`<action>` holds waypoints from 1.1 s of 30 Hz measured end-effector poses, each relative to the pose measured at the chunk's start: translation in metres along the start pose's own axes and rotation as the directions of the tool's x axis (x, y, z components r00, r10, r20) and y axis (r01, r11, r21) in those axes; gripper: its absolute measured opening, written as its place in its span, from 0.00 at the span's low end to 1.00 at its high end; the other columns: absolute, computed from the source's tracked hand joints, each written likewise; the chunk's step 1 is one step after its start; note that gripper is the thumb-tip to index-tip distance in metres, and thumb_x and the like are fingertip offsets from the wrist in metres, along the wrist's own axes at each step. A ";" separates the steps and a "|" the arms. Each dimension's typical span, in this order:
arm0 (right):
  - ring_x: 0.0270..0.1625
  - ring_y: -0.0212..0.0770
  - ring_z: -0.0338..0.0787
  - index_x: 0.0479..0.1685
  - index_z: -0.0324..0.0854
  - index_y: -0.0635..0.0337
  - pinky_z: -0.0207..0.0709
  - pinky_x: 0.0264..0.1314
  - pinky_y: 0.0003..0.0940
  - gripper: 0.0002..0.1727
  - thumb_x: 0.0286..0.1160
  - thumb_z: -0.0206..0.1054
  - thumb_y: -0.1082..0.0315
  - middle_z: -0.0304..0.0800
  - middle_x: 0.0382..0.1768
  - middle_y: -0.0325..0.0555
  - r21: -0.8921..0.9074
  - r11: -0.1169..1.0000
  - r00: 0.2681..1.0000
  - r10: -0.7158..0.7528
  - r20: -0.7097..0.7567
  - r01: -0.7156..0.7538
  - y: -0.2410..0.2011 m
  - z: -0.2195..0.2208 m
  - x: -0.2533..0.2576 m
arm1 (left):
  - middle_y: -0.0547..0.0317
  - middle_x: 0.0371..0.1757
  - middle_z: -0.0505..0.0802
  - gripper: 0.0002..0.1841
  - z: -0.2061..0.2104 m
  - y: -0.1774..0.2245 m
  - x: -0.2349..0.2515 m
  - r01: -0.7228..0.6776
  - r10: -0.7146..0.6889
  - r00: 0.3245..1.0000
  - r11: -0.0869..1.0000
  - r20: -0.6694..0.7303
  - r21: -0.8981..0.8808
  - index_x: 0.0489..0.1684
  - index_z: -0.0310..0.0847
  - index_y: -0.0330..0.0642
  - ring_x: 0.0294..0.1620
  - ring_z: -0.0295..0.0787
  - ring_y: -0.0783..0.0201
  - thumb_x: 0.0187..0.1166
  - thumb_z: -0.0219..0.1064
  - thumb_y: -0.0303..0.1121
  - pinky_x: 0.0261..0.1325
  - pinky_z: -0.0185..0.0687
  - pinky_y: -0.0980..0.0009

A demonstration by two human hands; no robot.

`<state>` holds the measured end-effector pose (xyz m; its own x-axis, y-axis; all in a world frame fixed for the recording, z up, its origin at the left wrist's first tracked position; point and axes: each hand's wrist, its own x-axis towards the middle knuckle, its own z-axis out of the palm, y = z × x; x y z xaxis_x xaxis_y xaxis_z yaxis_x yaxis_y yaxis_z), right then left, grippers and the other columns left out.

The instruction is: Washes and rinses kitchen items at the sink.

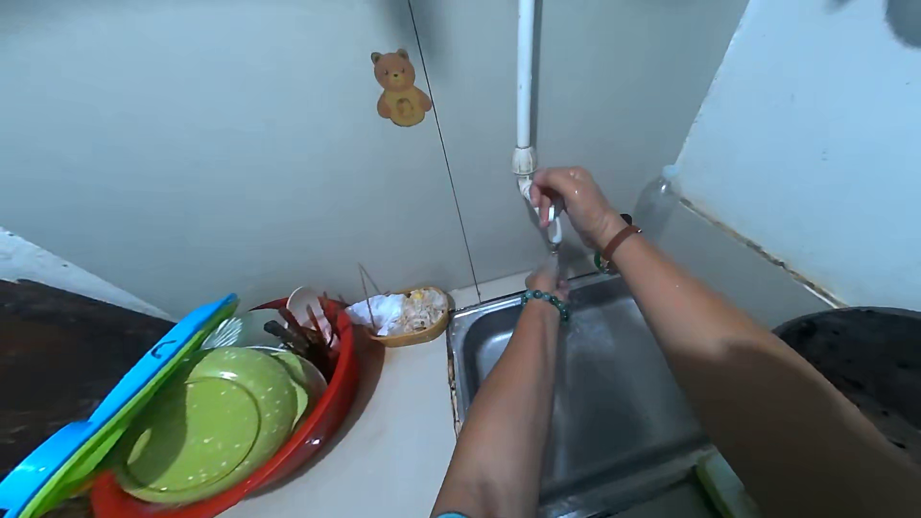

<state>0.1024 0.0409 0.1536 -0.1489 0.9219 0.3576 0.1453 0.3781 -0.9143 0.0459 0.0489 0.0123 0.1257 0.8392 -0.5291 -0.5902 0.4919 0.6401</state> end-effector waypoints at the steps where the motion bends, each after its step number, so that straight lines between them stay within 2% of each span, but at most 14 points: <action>1: 0.24 0.27 0.79 0.34 0.84 0.59 0.77 0.35 0.27 0.21 0.87 0.44 0.68 0.79 0.19 0.31 -0.033 0.999 0.999 -0.015 0.041 0.016 0.001 -0.002 0.000 | 0.66 0.18 0.69 0.06 0.001 -0.006 0.001 -0.006 0.005 1.000 1.000 0.026 0.017 0.37 0.65 0.46 0.10 0.61 0.74 0.88 0.51 0.28 0.12 0.60 0.80; 3: 0.39 0.27 0.82 0.55 0.81 0.62 0.74 0.44 0.28 0.17 0.79 0.48 0.71 0.88 0.39 0.38 -0.110 0.993 0.992 -0.035 0.124 0.049 0.002 -0.007 -0.001 | 0.67 0.15 0.64 0.15 0.004 -0.011 -0.001 0.018 -0.017 1.000 0.999 -0.006 0.038 0.34 0.62 0.49 0.08 0.57 0.71 0.95 0.44 0.42 0.11 0.59 0.77; 5: 0.60 0.30 0.83 0.68 0.76 0.61 0.75 0.59 0.29 0.22 0.75 0.51 0.74 0.85 0.63 0.45 -0.163 0.986 0.984 -0.014 0.178 0.044 -0.001 -0.017 -0.003 | 0.66 0.15 0.65 0.14 0.007 -0.012 -0.001 0.028 -0.026 0.998 0.999 -0.062 0.041 0.31 0.62 0.48 0.09 0.56 0.70 0.92 0.44 0.39 0.12 0.57 0.77; 7: 0.67 0.36 0.81 0.73 0.74 0.61 0.76 0.67 0.34 0.24 0.76 0.57 0.73 0.79 0.71 0.50 -0.202 0.979 0.980 0.035 0.195 0.006 -0.006 -0.026 -0.006 | 0.64 0.18 0.68 0.11 0.008 -0.007 -0.004 0.018 -0.007 0.995 0.994 -0.098 0.110 0.34 0.65 0.44 0.11 0.59 0.70 0.91 0.48 0.33 0.13 0.60 0.77; 9: 0.60 0.35 0.84 0.67 0.79 0.61 0.78 0.64 0.34 0.17 0.83 0.62 0.70 0.84 0.64 0.49 -0.260 0.966 0.978 0.042 0.202 0.012 -0.007 -0.030 -0.009 | 0.62 0.25 0.72 0.04 0.009 0.000 -0.002 -0.025 0.034 0.995 0.995 -0.095 0.092 0.43 0.70 0.40 0.16 0.64 0.71 0.88 0.52 0.27 0.18 0.65 0.79; 11: 0.60 0.34 0.85 0.60 0.86 0.60 0.79 0.65 0.34 0.13 0.84 0.64 0.66 0.87 0.61 0.46 -0.303 0.952 0.978 0.019 0.206 0.045 -0.008 -0.033 -0.012 | 0.61 0.33 0.75 0.06 0.009 0.006 0.003 -0.056 0.055 0.997 0.998 -0.052 0.001 0.52 0.72 0.37 0.23 0.71 0.72 0.92 0.55 0.31 0.27 0.74 0.81; 13: 0.66 0.35 0.85 0.60 0.88 0.59 0.78 0.69 0.34 0.14 0.84 0.66 0.62 0.87 0.64 0.45 -0.353 0.932 0.974 -0.001 0.226 0.083 -0.008 -0.036 -0.012 | 0.63 0.28 0.76 0.07 0.011 0.009 0.012 -0.073 0.073 0.997 0.997 -0.020 0.012 0.44 0.73 0.40 0.20 0.71 0.74 0.91 0.55 0.32 0.23 0.73 0.82; 17: 0.72 0.36 0.84 0.68 0.85 0.58 0.78 0.74 0.35 0.19 0.83 0.67 0.61 0.85 0.72 0.46 -0.344 0.935 0.971 0.003 0.237 0.082 -0.001 -0.041 -0.013 | 0.64 0.24 0.73 0.10 0.015 0.013 0.025 -0.078 0.062 0.995 0.973 0.080 0.217 0.49 0.74 0.37 0.16 0.67 0.73 0.93 0.50 0.32 0.19 0.68 0.81; 20: 0.74 0.36 0.83 0.73 0.82 0.58 0.77 0.75 0.33 0.23 0.83 0.68 0.60 0.81 0.77 0.46 -0.344 0.936 0.968 0.011 0.250 0.078 0.001 -0.042 -0.015 | 0.64 0.26 0.73 0.15 0.009 0.018 0.026 -0.105 0.009 0.986 0.803 0.164 0.586 0.53 0.76 0.33 0.16 0.65 0.74 0.95 0.47 0.36 0.20 0.66 0.80; 22: 0.71 0.36 0.85 0.73 0.82 0.58 0.79 0.73 0.33 0.23 0.83 0.69 0.59 0.83 0.75 0.46 -0.381 0.922 0.971 0.021 0.240 0.074 -0.001 -0.043 -0.017 | 0.63 0.26 0.78 0.17 -0.001 0.017 0.016 -0.106 -0.051 0.982 0.655 0.183 0.748 0.51 0.80 0.33 0.17 0.69 0.74 0.95 0.50 0.38 0.22 0.70 0.79; 24: 0.66 0.36 0.87 0.70 0.85 0.56 0.80 0.69 0.36 0.23 0.80 0.71 0.57 0.87 0.69 0.44 -0.451 0.888 0.975 0.019 0.223 0.086 -0.003 -0.042 -0.016 | 0.61 0.33 0.86 0.15 -0.016 0.019 0.006 -0.079 -0.122 0.971 0.652 0.206 0.754 0.58 0.81 0.33 0.24 0.79 0.74 0.94 0.53 0.36 0.30 0.79 0.78; 28: 0.57 0.42 0.89 0.56 0.91 0.55 0.79 0.64 0.47 0.25 0.72 0.76 0.45 0.92 0.54 0.46 -0.625 0.775 0.991 -0.012 0.135 0.095 -0.008 -0.029 -0.005 | 0.54 0.52 0.91 0.15 -0.036 0.027 -0.010 -0.038 -0.165 0.958 0.736 0.233 0.676 0.69 0.76 0.34 0.43 0.90 0.70 0.92 0.55 0.30 0.49 0.86 0.73; 31: 0.51 0.49 0.88 0.43 0.90 0.56 0.76 0.56 0.56 0.33 0.69 0.71 0.31 0.90 0.45 0.49 -0.799 0.601 0.998 0.058 0.026 -0.014 -0.020 -0.013 0.002 | 0.49 0.60 0.89 0.17 -0.036 0.037 -0.025 -0.100 -0.139 0.944 0.745 0.300 0.659 0.73 0.74 0.31 0.51 0.90 0.66 0.92 0.52 0.28 0.56 0.86 0.70; 33: 0.51 0.56 0.89 0.42 0.88 0.60 0.74 0.55 0.63 0.40 0.69 0.64 0.25 0.90 0.42 0.55 -0.884 0.455 0.989 0.135 -0.051 -0.108 -0.033 0.000 0.006 | 0.48 0.61 0.90 0.18 -0.045 0.044 -0.038 -0.133 -0.208 0.904 0.694 0.374 0.707 0.75 0.73 0.33 0.54 0.91 0.64 0.93 0.51 0.30 0.57 0.87 0.68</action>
<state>0.0971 0.0342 0.1859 -0.0778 0.9677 0.2397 0.9468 0.1470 -0.2861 -0.0207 0.0277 0.0353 0.5348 0.7430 -0.4024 0.1373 0.3936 0.9090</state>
